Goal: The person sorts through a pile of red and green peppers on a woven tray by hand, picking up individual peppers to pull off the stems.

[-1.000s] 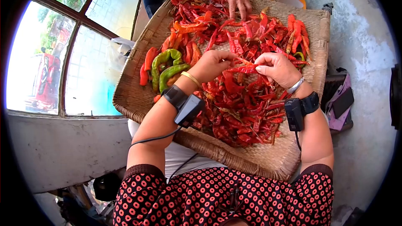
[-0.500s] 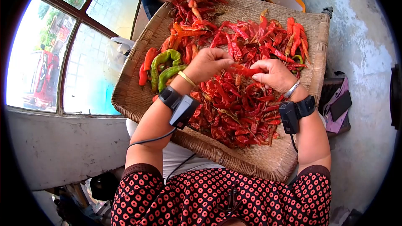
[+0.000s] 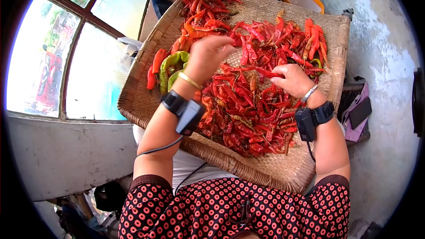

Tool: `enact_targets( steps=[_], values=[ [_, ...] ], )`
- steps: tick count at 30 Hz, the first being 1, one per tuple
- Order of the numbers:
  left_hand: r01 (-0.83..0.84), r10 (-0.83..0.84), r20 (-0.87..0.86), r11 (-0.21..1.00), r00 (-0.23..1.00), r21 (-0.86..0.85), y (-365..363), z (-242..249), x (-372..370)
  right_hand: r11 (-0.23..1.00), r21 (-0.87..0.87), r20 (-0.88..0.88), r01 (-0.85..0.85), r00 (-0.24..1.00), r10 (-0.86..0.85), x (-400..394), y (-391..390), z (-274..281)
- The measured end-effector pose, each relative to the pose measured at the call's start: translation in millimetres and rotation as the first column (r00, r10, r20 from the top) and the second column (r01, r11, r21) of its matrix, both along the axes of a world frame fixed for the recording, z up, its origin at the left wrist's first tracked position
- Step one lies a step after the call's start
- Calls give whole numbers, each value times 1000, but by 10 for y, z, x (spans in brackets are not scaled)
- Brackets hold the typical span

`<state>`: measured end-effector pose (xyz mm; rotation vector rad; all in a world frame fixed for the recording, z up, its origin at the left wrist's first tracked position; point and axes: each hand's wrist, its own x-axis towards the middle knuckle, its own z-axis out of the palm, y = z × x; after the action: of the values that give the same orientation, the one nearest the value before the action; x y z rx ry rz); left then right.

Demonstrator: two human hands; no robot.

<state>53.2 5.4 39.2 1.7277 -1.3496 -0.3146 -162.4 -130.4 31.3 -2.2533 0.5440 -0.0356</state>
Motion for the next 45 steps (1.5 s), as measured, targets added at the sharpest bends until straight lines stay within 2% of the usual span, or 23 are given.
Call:
enact_targets(
  steps=[3,6,8,10,12,14,15,16,17,18,19,20,21,22,24,28,35,37,39,40,41,42,45],
  values=[
    [373,-365,192,928,911,-8,-49,-131,-307,995,59,-31,-76,996,78,18,48,18],
    [422,-452,56,865,890,271,-12,-190,-414,987,106,48,-123,992,118,16,87,-1],
    [410,-445,48,857,894,312,0,-222,-382,985,124,-24,-118,992,122,26,97,80],
    [421,-397,-142,839,907,345,26,-131,-327,986,146,69,-84,995,75,25,64,0],
    [319,-300,-109,880,948,351,29,-47,-196,984,171,158,-51,987,24,10,20,-41],
    [107,-105,-23,954,994,280,29,-58,15,996,70,149,46,987,-56,3,-24,-50],
    [-60,47,116,992,992,110,4,-122,127,998,-28,197,58,979,-52,-4,-44,-107],
    [-205,219,222,975,950,-82,-4,-168,207,998,-28,199,57,979,-50,-12,-55,-147],
    [-324,370,442,929,818,-177,21,-213,279,987,-151,168,52,985,-26,-14,-64,-176],
    [-324,370,442,929,817,-179,53,-176,301,962,-271,134,43,991,-7,-14,-63,-177],
    [-222,161,437,971,885,91,93,-149,310,960,-277,39,38,999,-29,-18,-38,-121],
    [-97,-44,373,931,927,353,123,-128,302,960,-277,38,39,999,-29,-23,-35,-117],
    [28,-241,287,809,927,588,133,-4,213,957,-291,-44,13,999,-27,-27,-34,-115],
    [179,-431,252,739,866,649,129,-51,177,953,-302,-128,-16,992,-24,-28,-34,-114],
    [292,-514,113,640,850,711,152,-3,-3,952,-301,-149,-53,989,8,-33,-36,-125],
    [317,-582,189,654,791,687,149,-191,-150,921,-371,-194,-119,980,48,-33,6,-166],
    [153,-336,274,838,901,524,4,-331,-330,934,-339,-191,-111,980,47,-2,-91,-209],
    [110,-272,291,875,917,471,-27,-385,-310,975,-223,61,12,998,2,-31,-122,-164],
    [67,-209,305,907,929,416,-38,-378,-315,987,-146,144,72,988,-51,-44,-105,-67],
    [80,-166,297,956,940,283,-36,-345,-331,990,-62,221,125,969,-109,-46,-99,-33],
    [88,-126,283,986,951,143,-37,-304,-347,984,-100,297,150,948,-114,-46,-98,-23],
    [90,-128,285,986,950,142,-46,-263,-365,983,-101,300,152,947,-115,-43,-84,23],
    [285,-291,108,956,951,70,-56,-196,-449,964,197,502,180,826,-257,-49,-49,108]
  ],
)
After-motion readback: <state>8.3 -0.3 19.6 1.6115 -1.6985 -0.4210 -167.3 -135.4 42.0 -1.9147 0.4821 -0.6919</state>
